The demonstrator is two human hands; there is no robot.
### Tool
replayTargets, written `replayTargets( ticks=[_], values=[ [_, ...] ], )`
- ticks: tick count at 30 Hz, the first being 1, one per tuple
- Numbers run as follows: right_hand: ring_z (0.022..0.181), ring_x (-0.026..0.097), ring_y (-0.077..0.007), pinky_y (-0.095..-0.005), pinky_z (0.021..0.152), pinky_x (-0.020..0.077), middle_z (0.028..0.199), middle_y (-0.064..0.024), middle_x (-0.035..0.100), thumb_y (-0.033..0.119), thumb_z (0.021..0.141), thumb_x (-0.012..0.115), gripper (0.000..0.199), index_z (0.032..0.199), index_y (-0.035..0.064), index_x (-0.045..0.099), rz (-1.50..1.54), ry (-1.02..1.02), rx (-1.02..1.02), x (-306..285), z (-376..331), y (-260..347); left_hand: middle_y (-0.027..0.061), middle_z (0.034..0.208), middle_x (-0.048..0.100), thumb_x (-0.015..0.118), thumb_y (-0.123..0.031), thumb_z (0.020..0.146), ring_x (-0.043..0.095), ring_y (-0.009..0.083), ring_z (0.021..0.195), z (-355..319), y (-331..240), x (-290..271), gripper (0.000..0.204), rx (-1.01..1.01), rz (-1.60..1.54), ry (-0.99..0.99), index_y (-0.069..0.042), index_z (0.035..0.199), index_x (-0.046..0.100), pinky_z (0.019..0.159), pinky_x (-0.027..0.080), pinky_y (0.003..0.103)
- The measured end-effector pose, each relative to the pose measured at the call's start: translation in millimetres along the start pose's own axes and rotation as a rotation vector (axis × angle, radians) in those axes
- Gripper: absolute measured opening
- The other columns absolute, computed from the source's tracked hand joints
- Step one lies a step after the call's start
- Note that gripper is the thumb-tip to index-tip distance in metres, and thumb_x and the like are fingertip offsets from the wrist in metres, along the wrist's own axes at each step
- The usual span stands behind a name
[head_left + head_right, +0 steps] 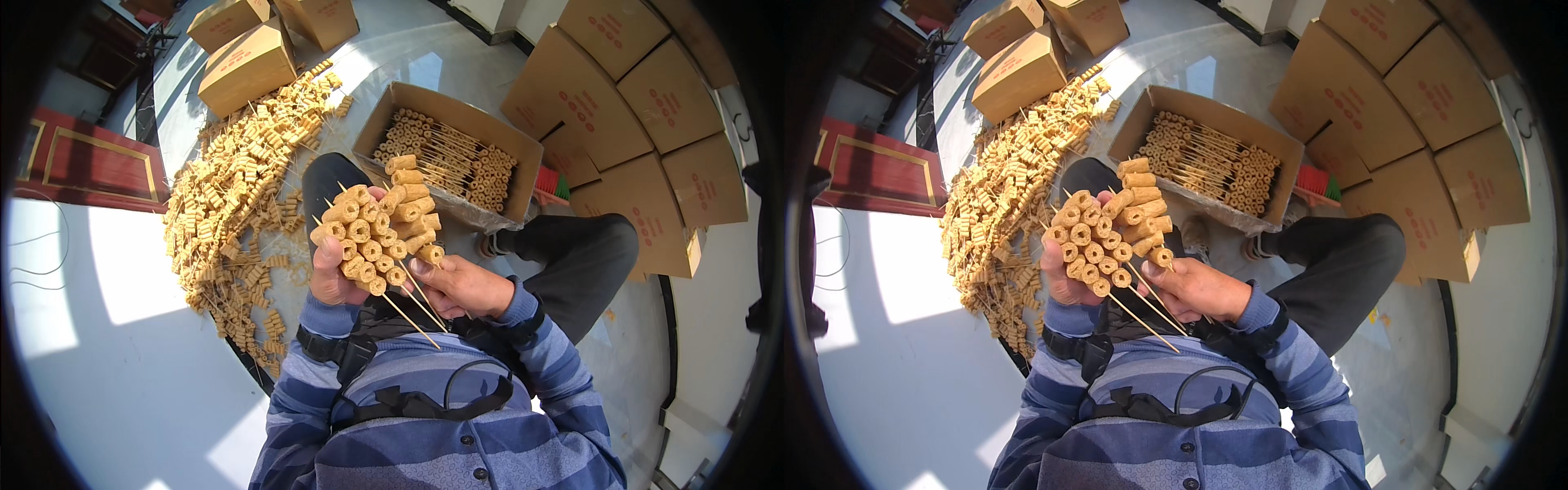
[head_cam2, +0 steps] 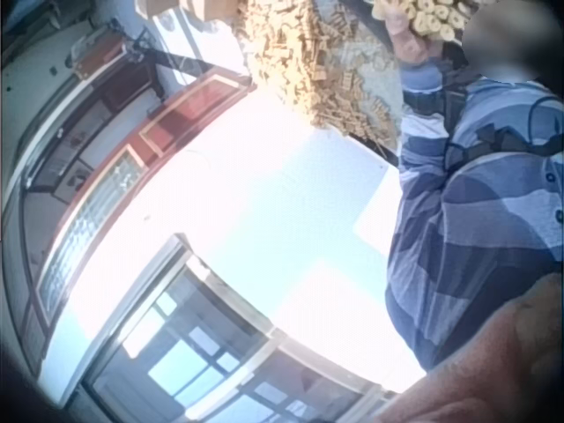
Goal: The person sits on the floor and threads small ring-shaped food items onto wooden skewers. They gather loose pieces from the floor, align them on the sticks, and place the completed skewers into a cardboard box. The person then wraps the box contents in plastic and closes the box.
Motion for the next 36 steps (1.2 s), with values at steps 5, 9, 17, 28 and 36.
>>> replayTargets(
  ticks=[5,9,17,28,36],
  values=[
    [0.043,0.021,-0.0046,-0.0238,0.039,0.018,0.056,0.0073,0.028,0.05,0.108,0.04,0.049,0.106,0.0038,0.056,-0.014,0.057,-0.001,3,-1,0,0.0247,0.145,0.042,0.073,-0.057,0.082,0.054,0.0398,0.128,2,0,1,0.106,0.008,-0.022,0.087,0.004,0.153,0.022,0.097,0.058,0.048],
    [0.043,0.022,-0.0049,-0.024,0.04,0.0195,0.056,0.0076,0.029,0.046,0.109,0.04,0.045,0.106,0.0057,0.059,0.02,0.08,0.012,3,1,0,0.0259,0.143,0.044,0.073,-0.059,0.081,0.054,0.039,0.129,0,-3,-4,0.104,0.001,0.04,0.054,0.005,0.149,0.025,0.097,0.058,0.048],
    [0.051,0.03,-0.0045,-0.023,0.044,0.0238,0.064,0.0056,0.037,0.032,0.107,0.051,0.03,0.116,0.0037,0.053,0.128,0.027,-0.162,2,-1,4,0.0221,0.14,0.047,0.072,-0.059,0.082,0.056,0.0352,0.126,-7,-3,-14,0.097,0.014,0.08,-0.004,0.001,0.146,0.031,0.1,0.054,0.047],
    [0.054,0.044,-0.0074,-0.0262,0.049,0.0372,0.066,0.0017,0.048,0.03,0.108,0.049,0.032,0.126,0.0053,0.044,-0.247,-0.263,-0.337,7,-7,14,0.0185,0.136,0.051,0.063,-0.058,0.092,0.055,0.0363,0.126,-10,-1,-40,0.079,0.128,0.077,-0.157,0.001,0.142,0.043,0.103,0.052,0.052],
    [0.067,0.066,-0.0354,-0.0448,0.061,0.0515,0.075,-0.0187,0.064,0.021,0.101,0.057,0.036,0.134,0.0089,0.046,-0.845,-0.76,-0.577,0,-10,22,0.0243,0.148,0.046,0.056,-0.058,0.095,0.051,0.0392,0.134,-9,17,-30,0.079,0.076,-0.147,-0.172,-0.003,0.149,0.038,0.108,0.046,0.058]
  ],
)
Point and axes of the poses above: each hand's wrist, its own z-axis towards the middle knuckle, its own x-axis out of the palm, y = z × x, the point moved 5 cm from there along z, towards the middle knuckle
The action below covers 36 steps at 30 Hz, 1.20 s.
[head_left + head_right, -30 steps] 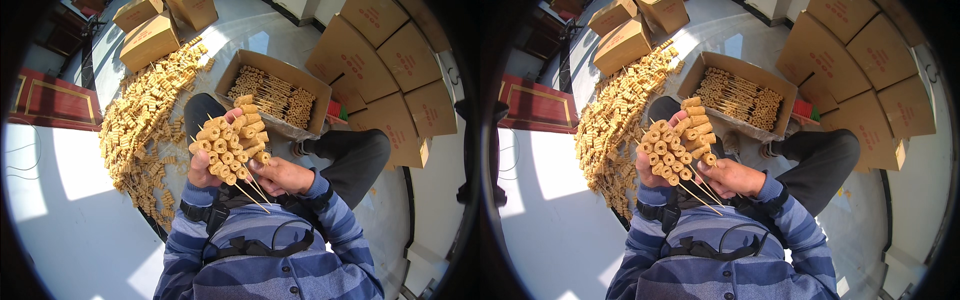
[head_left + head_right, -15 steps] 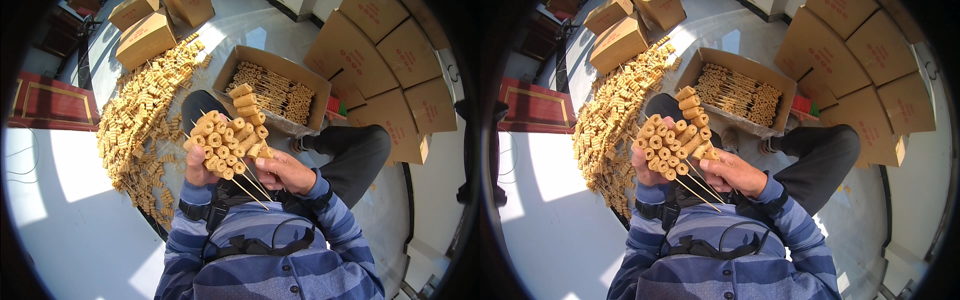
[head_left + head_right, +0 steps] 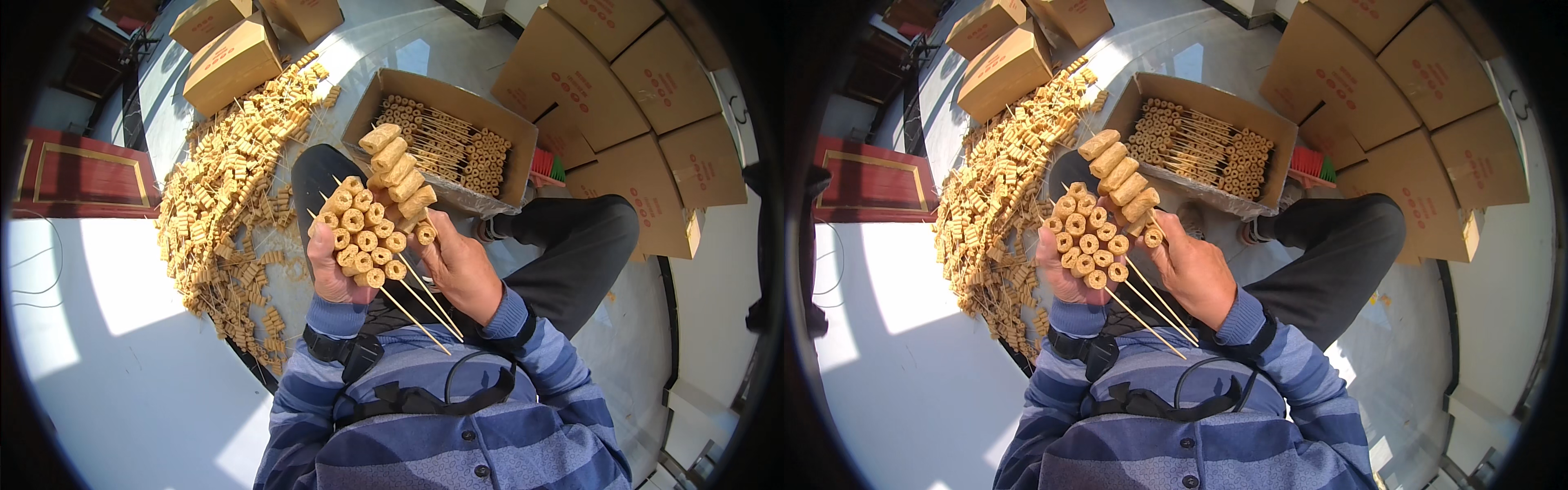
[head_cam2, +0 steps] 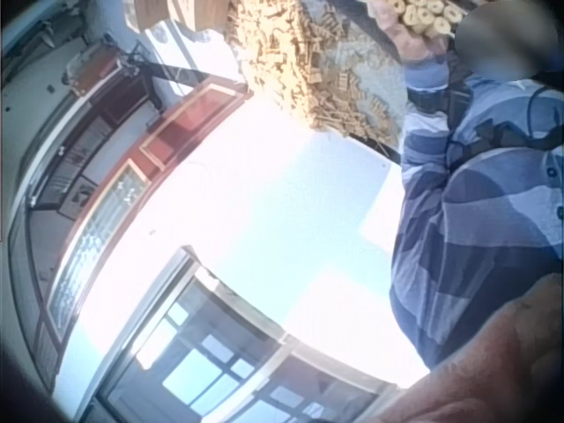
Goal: The person sits on the floor and threads small ring-shaped food items onto wooden skewers. They gather loose pieces from the floor, align them on the sticks, and place the completed skewers into a cardboard box. The person then wraps the box contents in plastic and closes the box.
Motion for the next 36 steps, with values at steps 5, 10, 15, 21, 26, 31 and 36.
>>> replayTargets(
  ticks=[5,10,15,21,26,31,36],
  values=[
    [0.072,0.067,-0.0426,-0.0517,0.062,0.0529,0.08,-0.0224,0.068,0.018,0.097,0.059,0.045,0.138,0.0074,0.044,-0.24,-0.103,-0.116,1,-3,-1,0.0224,0.146,0.049,0.052,-0.054,0.099,0.055,0.0371,0.129,-2,10,8,0.076,0.007,0.01,-0.006,0.001,0.149,0.037,0.106,0.051,0.048],
    [0.095,0.071,-0.0348,-0.0417,0.083,0.0557,0.112,-0.0258,0.066,0.019,0.1,0.059,0.061,0.151,0.0009,0.031,0.156,0.017,-0.165,7,1,4,0.0206,0.14,0.055,0.048,-0.053,0.102,0.06,0.0341,0.124,2,4,0,0.069,0.002,0.048,-0.101,0.001,0.145,0.042,0.104,0.053,0.046],
    [0.075,0.065,-0.011,-0.0269,0.06,0.0535,0.098,-0.0083,0.066,0.016,0.103,0.059,0.055,0.15,0.003,0.036,0.666,0.183,0.142,4,0,1,0.0207,0.136,0.058,0.048,-0.05,0.102,0.063,0.0332,0.12,3,-5,6,0.065,0.02,0.147,-0.019,0.001,0.142,0.044,0.102,0.054,0.046],
    [0.063,0.058,-0.0044,-0.0189,0.047,0.0458,0.087,-0.002,0.064,0.015,0.104,0.057,0.042,0.143,0.0024,0.048,0.889,0.265,0.241,6,3,8,0.0234,0.135,0.057,0.055,-0.053,0.098,0.063,0.0345,0.118,0,-12,22,0.075,0.076,0.289,0.048,0.002,0.146,0.038,0.1,0.055,0.046],
    [0.057,0.056,-0.0054,-0.0189,0.047,0.0453,0.083,-0.0028,0.065,0.016,0.104,0.056,0.039,0.14,0.0005,0.051,0.851,0.309,0.249,7,2,12,0.0253,0.136,0.055,0.06,-0.058,0.093,0.063,0.0345,0.117,-4,-6,18,0.088,-0.032,0.303,0.1,0.003,0.149,0.031,0.095,0.058,0.045],
    [0.061,0.06,-0.0069,-0.0195,0.051,0.0463,0.089,-0.0045,0.068,0.022,0.108,0.05,0.041,0.143,0.0001,0.047,0.777,0.383,0.28,0,-2,14,0.0249,0.137,0.054,0.059,-0.061,0.092,0.063,0.0347,0.117,-6,-5,0,0.089,-0.078,0.194,0.08,0.003,0.148,0.033,0.09,0.06,0.043],
    [0.068,0.065,-0.0087,-0.0191,0.056,0.0485,0.093,-0.0055,0.07,0.035,0.111,0.039,0.048,0.144,0.0014,0.046,0.71,0.424,0.326,-14,-7,8,0.0204,0.136,0.053,0.065,-0.066,0.086,0.056,0.0344,0.123,-6,-17,-13,0.095,0.029,0.17,0.029,0.003,0.146,0.037,0.102,0.052,0.047]
  ],
)
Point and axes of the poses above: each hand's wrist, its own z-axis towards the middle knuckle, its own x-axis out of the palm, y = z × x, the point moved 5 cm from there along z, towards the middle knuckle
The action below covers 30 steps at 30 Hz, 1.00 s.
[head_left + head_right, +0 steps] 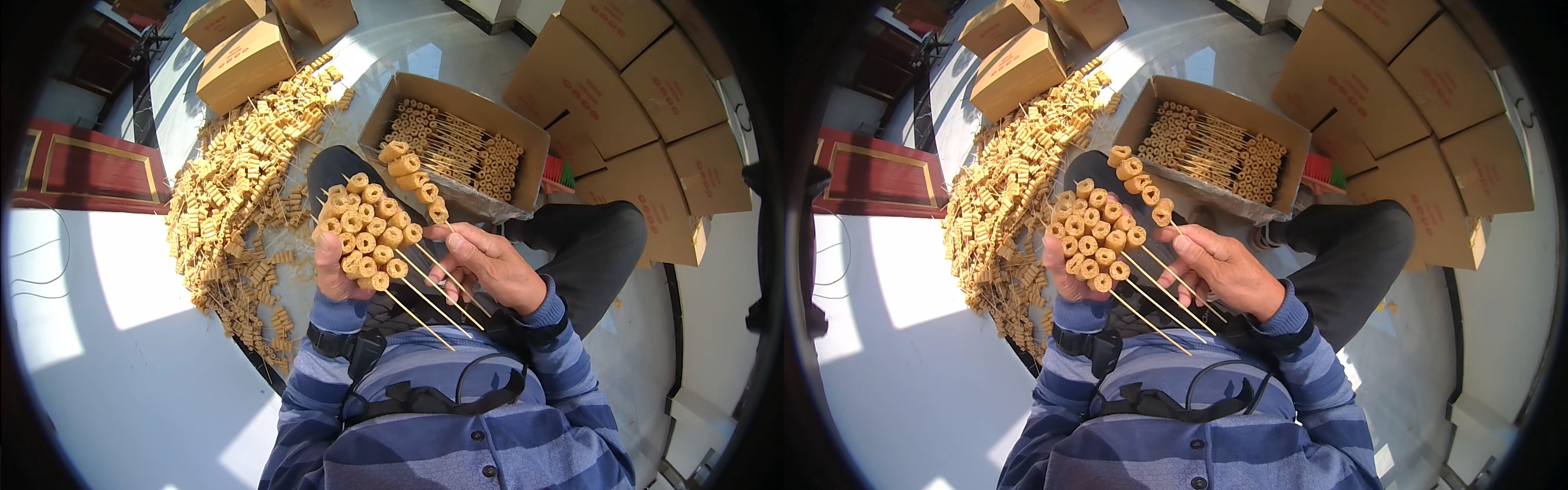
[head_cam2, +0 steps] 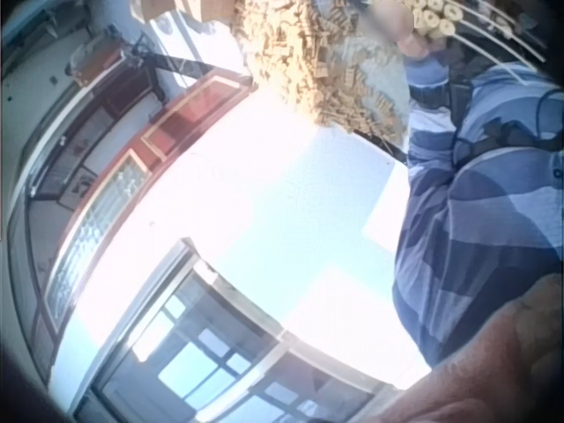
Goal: The person sits on the floor and threads small ring-shaped food items onto wooden skewers. They gather loose pieces from the floor, align them on the sticks, and place the completed skewers into a cardboard box. The person then wraps the box contents in plastic and closes the box.
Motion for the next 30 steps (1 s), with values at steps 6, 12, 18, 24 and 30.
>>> replayTargets(
  ticks=[6,12,18,24,30],
  values=[
    [0.065,0.066,-0.0097,-0.0204,0.055,0.049,0.088,-0.0079,0.071,0.038,0.111,0.038,0.048,0.142,0.0023,0.048,0.059,0.119,0.058,0,-4,-10,0.0264,0.146,0.046,0.071,-0.059,0.084,0.055,0.038,0.129,5,2,15,0.1,-0.055,-0.086,0.076,0.004,0.151,0.029,0.104,0.051,0.051],
    [0.058,0.064,-0.0101,-0.0196,0.049,0.0455,0.081,-0.011,0.072,0.04,0.111,0.032,0.051,0.146,0.0045,0.047,0.08,0.242,0.13,0,-3,-15,0.0291,0.153,0.036,0.069,-0.067,0.081,0.049,0.0437,0.133,13,7,33,0.111,-0.173,-0.089,0.157,0.001,0.155,0.023,0.105,0.048,0.06],
    [0.055,0.063,-0.0082,-0.0177,0.045,0.0421,0.081,-0.0091,0.073,0.04,0.111,0.033,0.051,0.146,0.0062,0.047,0.042,0.251,0.135,-13,2,-19,0.0309,0.153,0.034,0.068,-0.07,0.081,0.047,0.0447,0.135,19,19,32,0.108,-0.292,-0.168,0.188,-0.01,0.158,0.021,0.106,0.044,0.065],
    [0.054,0.063,-0.0082,-0.0183,0.045,0.0443,0.082,-0.0077,0.073,0.038,0.111,0.032,0.05,0.147,0.0059,0.045,0.088,0.271,0.135,-34,7,-33,0.0236,0.151,0.041,0.062,-0.077,0.081,0.043,0.0477,0.137,29,45,34,0.111,-0.332,-0.189,0.093,-0.002,0.155,0.026,0.115,0.032,0.068],
    [0.091,0.063,-0.0126,-0.0265,0.075,0.0554,0.112,-0.0101,0.066,0.04,0.111,0.036,0.053,0.151,0.0056,0.04,-0.027,0.115,0.027,-61,13,-44,0.0287,0.147,0.044,0.069,-0.071,0.08,0.048,0.0482,0.133,75,39,42,0.111,-0.292,0.032,0.098,0.0,0.154,0.026,0.11,0.042,0.062]
  ],
)
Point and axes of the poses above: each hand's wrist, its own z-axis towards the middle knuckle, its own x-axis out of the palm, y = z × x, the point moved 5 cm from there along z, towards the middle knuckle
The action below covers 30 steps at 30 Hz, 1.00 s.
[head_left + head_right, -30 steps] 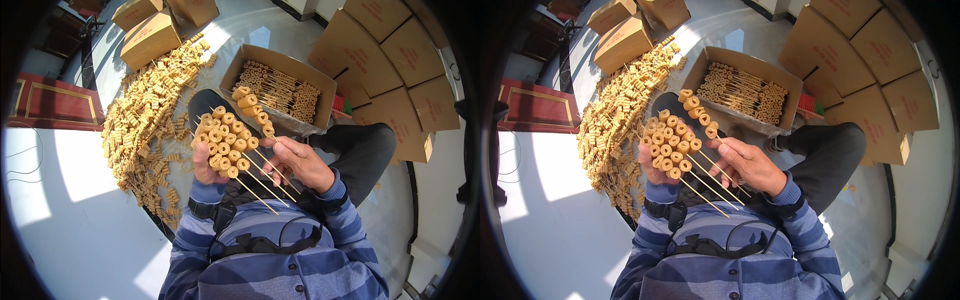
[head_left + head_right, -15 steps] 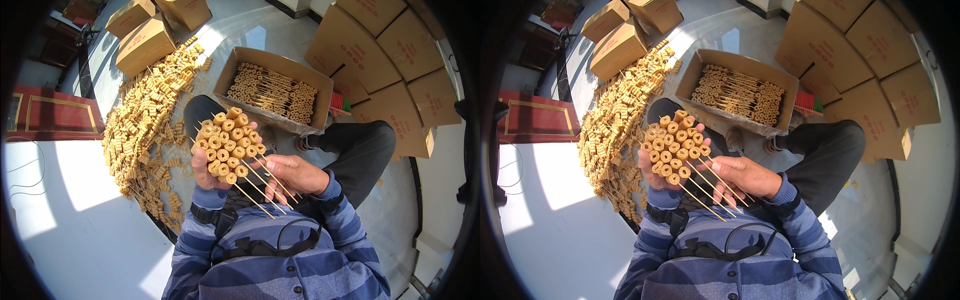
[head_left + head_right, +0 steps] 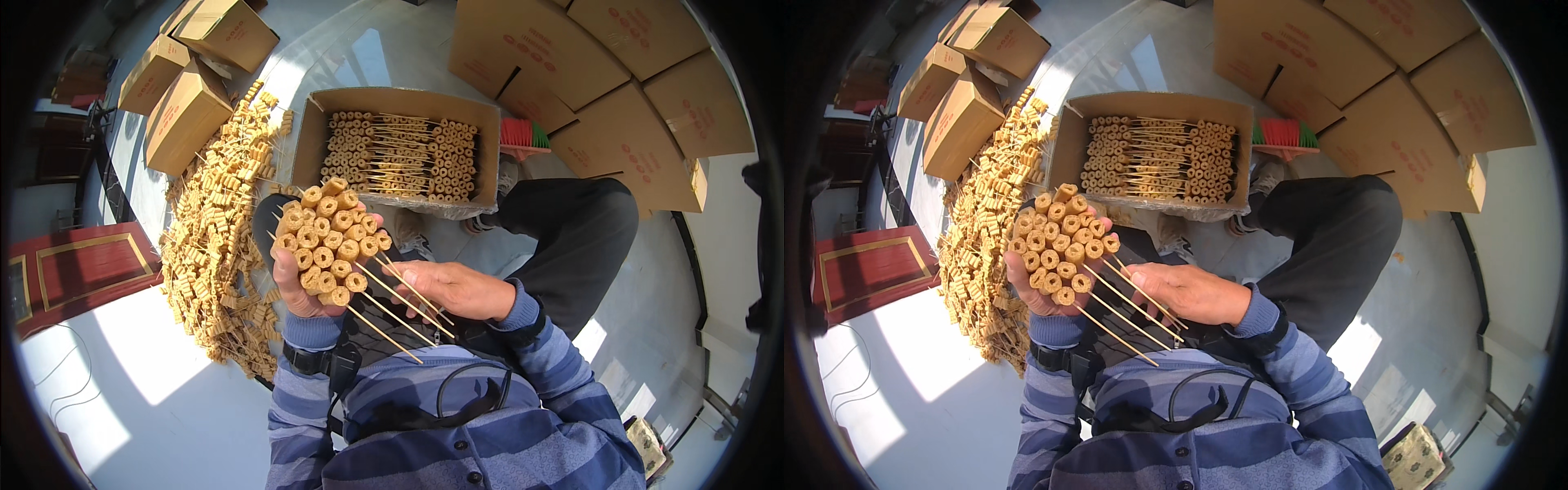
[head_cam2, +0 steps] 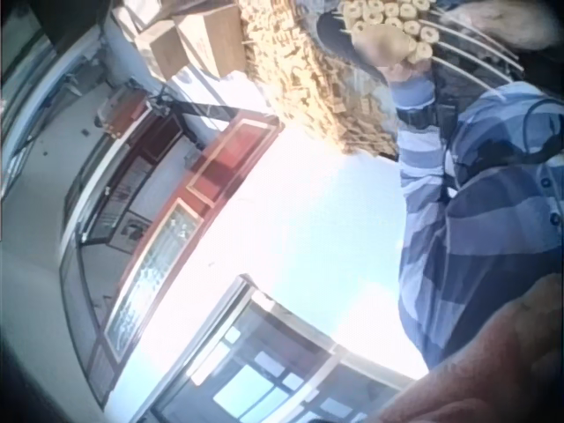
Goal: The person sits on the floor and threads small ring-shaped food items onto wooden skewers. They gather loose pieces from the floor, align them on the sticks, and place the completed skewers into a cardboard box. The person then wraps the box contents in plastic and closes the box.
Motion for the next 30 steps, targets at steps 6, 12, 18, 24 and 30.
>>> replayTargets(
  ticks=[6,12,18,24,30],
  values=[
    [0.098,0.062,-0.0144,-0.0279,0.079,0.0524,0.115,-0.0074,0.065,0.037,0.109,0.045,0.048,0.14,0.001,0.05,0.117,-0.469,-0.024,-62,-19,-4,0.0228,0.144,0.045,0.078,-0.063,0.074,0.052,0.0365,0.131,81,-60,36,0.116,0.142,0.883,0.055,-0.003,0.156,0.021,0.11,0.047,0.046],
    [0.097,0.065,-0.0144,-0.0277,0.079,0.0535,0.114,-0.0079,0.067,0.03,0.108,0.049,0.04,0.136,0.0028,0.054,0.176,-0.659,-0.136,-106,-28,18,0.0213,0.138,0.046,0.096,-0.025,0.06,0.051,0.0367,0.124,168,-2,50,0.119,0.405,1.865,0.67,-0.006,0.154,0.025,0.105,0.044,0.048],
    [0.104,0.066,-0.0208,-0.0319,0.086,0.053,0.117,-0.0131,0.067,0.032,0.104,0.055,0.043,0.132,-0.0007,0.056,0.043,-0.793,-0.161,-169,1,26,0.0214,0.134,0.047,0.089,-0.044,0.065,0.045,0.0382,0.127,204,88,-14,0.112,-0.054,2.184,0.953,-0.004,0.151,0.031,0.109,0.035,0.05],
    [0.105,0.063,-0.0275,-0.0351,0.095,0.0481,0.12,-0.0185,0.064,0.046,0.103,0.05,0.057,0.132,-0.0031,0.056,-0.284,-0.769,0.068,-213,92,-6,0.0196,0.127,0.049,0.089,-0.049,0.063,0.048,0.0364,0.123,215,123,-56,0.109,-0.233,2.254,0.985,-0.003,0.147,0.036,0.108,0.034,0.049],
    [0.11,0.063,-0.0317,-0.0374,0.095,0.0469,0.117,-0.0228,0.067,0.038,0.101,0.05,0.049,0.13,-0.0009,0.056,-0.168,-0.681,0.212,-221,154,-45,0.0235,0.137,0.045,0.087,-0.051,0.062,0.04,0.0393,0.133,217,137,-76,0.107,-0.371,2.26,1.025,0.004,0.141,0.04,0.111,0.034,0.049]
  ],
)
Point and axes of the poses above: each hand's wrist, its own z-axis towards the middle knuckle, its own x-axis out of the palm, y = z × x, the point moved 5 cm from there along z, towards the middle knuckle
